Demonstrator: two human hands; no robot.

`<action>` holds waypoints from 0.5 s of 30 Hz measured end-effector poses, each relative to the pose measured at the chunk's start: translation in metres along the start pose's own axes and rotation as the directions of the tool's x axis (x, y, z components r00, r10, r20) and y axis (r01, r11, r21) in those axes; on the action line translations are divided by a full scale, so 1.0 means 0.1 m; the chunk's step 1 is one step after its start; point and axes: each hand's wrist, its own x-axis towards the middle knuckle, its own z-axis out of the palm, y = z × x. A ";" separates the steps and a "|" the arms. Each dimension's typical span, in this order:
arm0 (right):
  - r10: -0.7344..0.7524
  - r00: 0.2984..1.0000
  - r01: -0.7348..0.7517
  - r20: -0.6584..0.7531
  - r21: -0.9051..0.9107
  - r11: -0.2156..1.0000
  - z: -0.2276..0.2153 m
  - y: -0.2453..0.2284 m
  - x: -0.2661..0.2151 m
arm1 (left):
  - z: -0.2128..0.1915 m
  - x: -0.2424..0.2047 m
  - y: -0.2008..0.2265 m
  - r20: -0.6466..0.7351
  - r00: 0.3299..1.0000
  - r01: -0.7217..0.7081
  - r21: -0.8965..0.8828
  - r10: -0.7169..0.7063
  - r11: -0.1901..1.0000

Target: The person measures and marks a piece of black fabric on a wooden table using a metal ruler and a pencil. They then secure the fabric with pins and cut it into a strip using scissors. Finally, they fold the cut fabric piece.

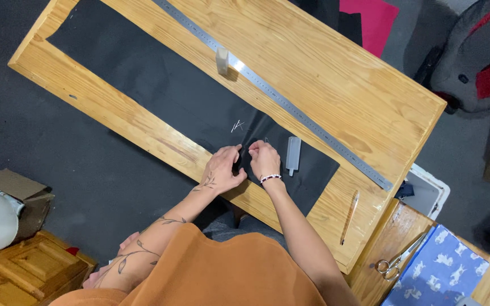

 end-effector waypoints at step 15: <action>0.295 0.954 -0.276 -0.057 0.225 0.935 -0.26 -0.41 -0.23 | -0.05 -0.03 -0.01 -0.018 0.994 -0.111 0.060 0.112 0.992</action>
